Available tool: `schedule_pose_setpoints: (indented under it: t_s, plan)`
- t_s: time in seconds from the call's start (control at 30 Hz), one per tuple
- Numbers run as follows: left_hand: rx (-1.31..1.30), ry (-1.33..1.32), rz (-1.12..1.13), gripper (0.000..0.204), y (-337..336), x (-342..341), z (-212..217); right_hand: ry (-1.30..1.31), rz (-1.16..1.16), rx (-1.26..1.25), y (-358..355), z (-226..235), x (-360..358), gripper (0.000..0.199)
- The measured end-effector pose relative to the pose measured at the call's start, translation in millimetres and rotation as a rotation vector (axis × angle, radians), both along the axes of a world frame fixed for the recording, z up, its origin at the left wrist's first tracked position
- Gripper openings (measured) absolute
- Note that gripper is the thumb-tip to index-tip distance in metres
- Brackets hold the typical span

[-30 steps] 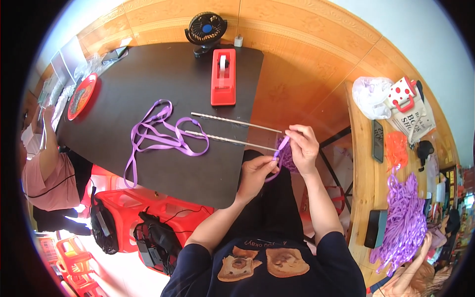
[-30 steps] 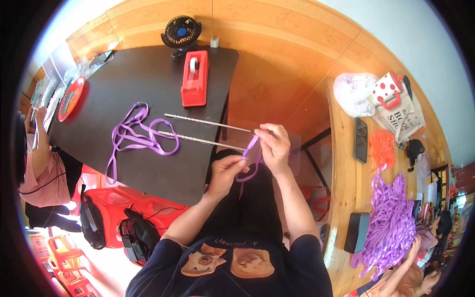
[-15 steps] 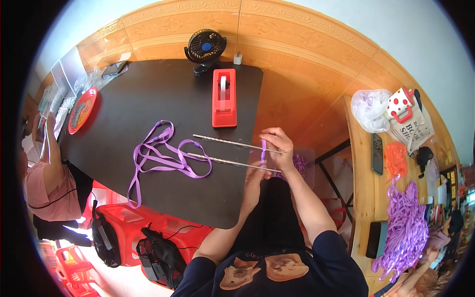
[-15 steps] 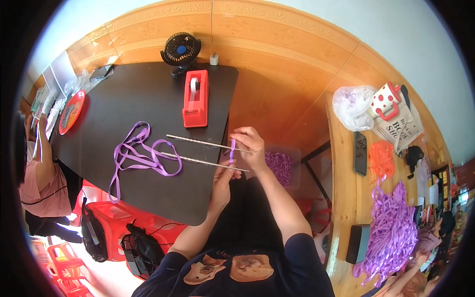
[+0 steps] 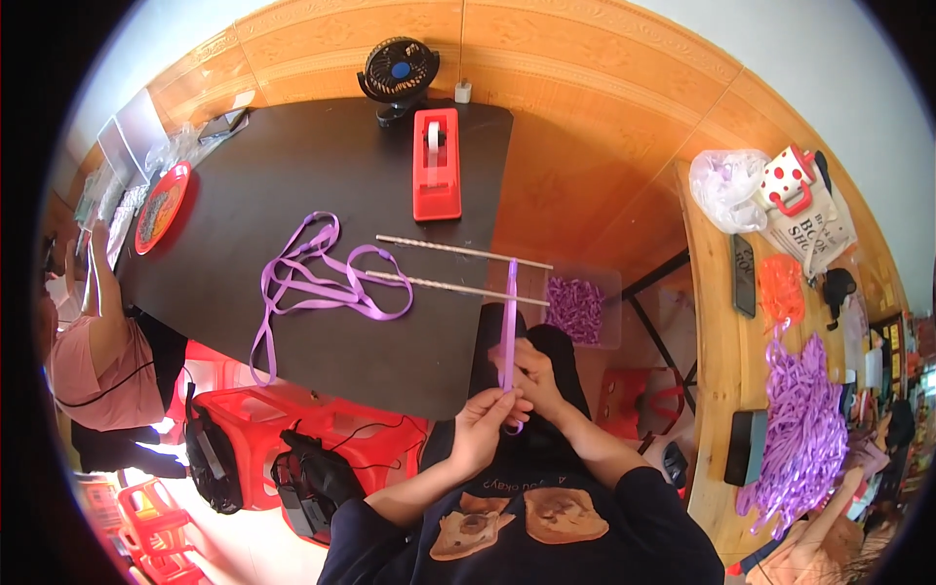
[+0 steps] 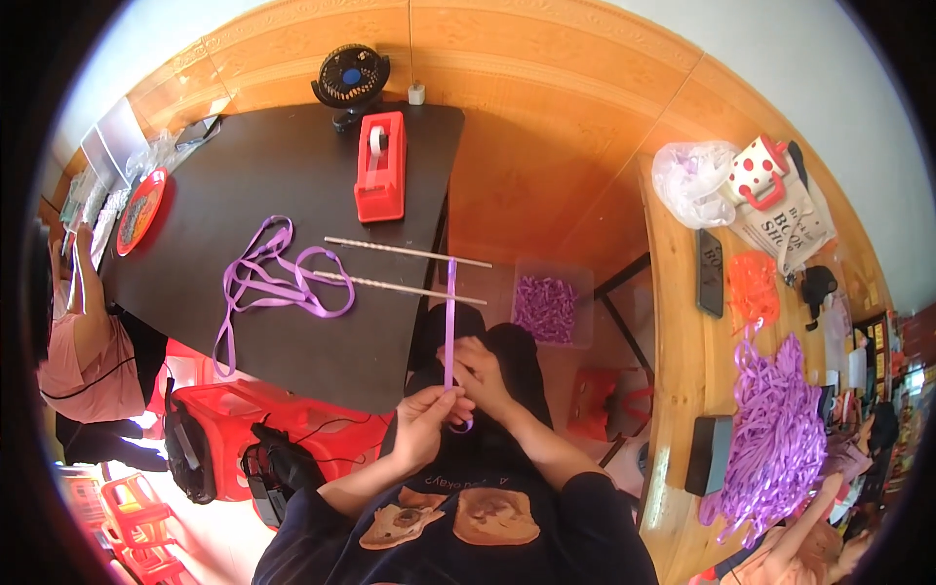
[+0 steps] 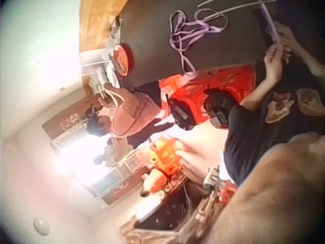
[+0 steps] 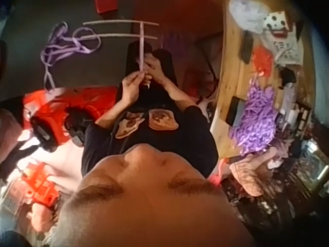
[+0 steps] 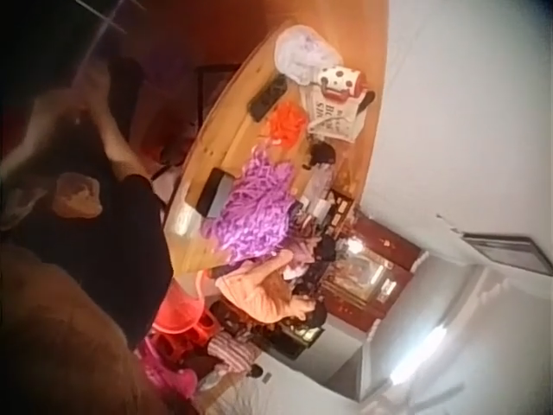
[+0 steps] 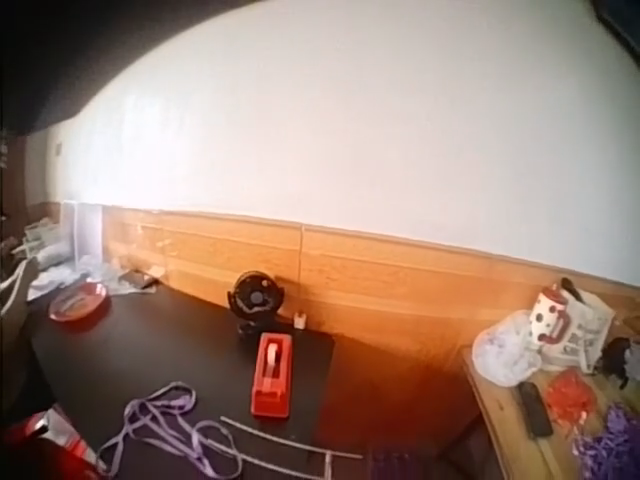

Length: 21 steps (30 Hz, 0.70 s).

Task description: Creating small bows by wrapping purple ribbons around two metal rods and securing them with tape.

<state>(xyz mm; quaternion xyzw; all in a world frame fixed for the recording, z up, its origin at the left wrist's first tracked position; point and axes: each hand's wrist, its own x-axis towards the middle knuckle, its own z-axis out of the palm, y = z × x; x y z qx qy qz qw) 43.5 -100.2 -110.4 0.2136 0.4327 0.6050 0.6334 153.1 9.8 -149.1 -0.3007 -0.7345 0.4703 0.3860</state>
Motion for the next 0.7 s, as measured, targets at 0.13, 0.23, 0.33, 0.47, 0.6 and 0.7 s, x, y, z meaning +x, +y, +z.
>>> schedule_pose_setpoints:
  t_s: [0.13, 0.23, 0.33, 0.47, 0.6, 0.7]
  plan:
    - [-0.009, -0.056, -0.05, 0.023, -13, -15, 7, 0.218, 0.114, -0.282, -57, -28, 16, 0.021]
    - [-0.022, -0.117, -0.042, 0.022, -16, -18, 9, 0.282, 0.152, -0.583, -88, -22, 19, 0.015]
    - [-0.067, -0.196, -0.043, 0.022, -16, -16, 11, 0.185, 0.151, -0.732, -103, -16, 25, 0.015]
    - [-0.105, -0.201, -0.063, 0.023, -16, -17, 6, 0.16, 0.21, -0.74, -111, -24, 21, 0.016]
    - [-0.109, -0.15, -0.078, 0.023, -16, -23, 4, 0.193, 0.213, -0.863, -111, -17, 25, 0.017]
    - [-0.124, -0.176, -0.118, 0.023, -20, -28, 9, 0.182, 0.122, -1.049, -108, -17, 27, 0.016]
